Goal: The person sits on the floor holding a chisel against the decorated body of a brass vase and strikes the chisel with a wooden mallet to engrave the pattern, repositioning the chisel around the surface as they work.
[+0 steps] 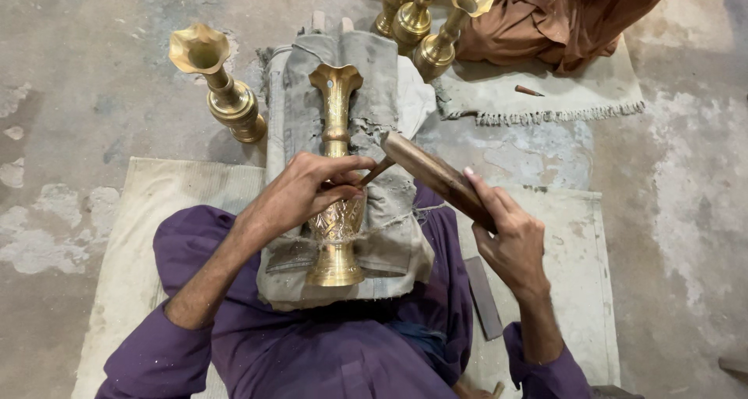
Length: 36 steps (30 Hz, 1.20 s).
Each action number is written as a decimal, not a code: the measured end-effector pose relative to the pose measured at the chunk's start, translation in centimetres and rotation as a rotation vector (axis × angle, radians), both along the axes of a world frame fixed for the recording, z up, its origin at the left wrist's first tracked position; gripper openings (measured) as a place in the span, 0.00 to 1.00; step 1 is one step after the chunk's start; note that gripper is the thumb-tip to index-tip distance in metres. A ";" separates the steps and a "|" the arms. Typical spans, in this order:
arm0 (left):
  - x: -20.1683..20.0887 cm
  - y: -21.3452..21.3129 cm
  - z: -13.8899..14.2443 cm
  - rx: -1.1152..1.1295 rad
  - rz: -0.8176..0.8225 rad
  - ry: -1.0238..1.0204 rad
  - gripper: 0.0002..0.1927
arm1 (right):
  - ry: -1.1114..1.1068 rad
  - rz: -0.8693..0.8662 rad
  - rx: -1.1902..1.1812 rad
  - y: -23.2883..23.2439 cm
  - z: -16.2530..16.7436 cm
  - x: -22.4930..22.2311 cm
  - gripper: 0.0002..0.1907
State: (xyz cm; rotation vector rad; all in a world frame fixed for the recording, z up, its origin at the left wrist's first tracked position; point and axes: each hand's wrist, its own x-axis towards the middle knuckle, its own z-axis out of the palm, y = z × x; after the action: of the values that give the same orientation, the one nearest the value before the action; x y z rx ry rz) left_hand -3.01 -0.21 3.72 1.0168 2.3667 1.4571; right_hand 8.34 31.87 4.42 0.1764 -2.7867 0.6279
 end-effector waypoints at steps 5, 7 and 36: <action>0.1 -0.9 0.3 0.116 0.120 -0.003 0.24 | 0.037 0.098 -0.529 -0.2 -1.7 1.2 0.32; -0.1 -1.5 0.6 0.074 0.095 -0.094 0.23 | -0.020 0.225 -0.951 -1.1 -3.2 2.3 0.25; -0.2 -1.4 -0.1 0.028 -0.049 -0.019 0.24 | 0.211 0.082 0.195 2.2 -0.7 -2.2 0.37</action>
State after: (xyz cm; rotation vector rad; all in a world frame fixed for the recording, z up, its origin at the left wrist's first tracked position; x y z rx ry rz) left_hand -3.23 -1.64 3.59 1.0548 2.2981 1.4793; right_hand 6.14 34.08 3.71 0.3759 -2.6417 0.3326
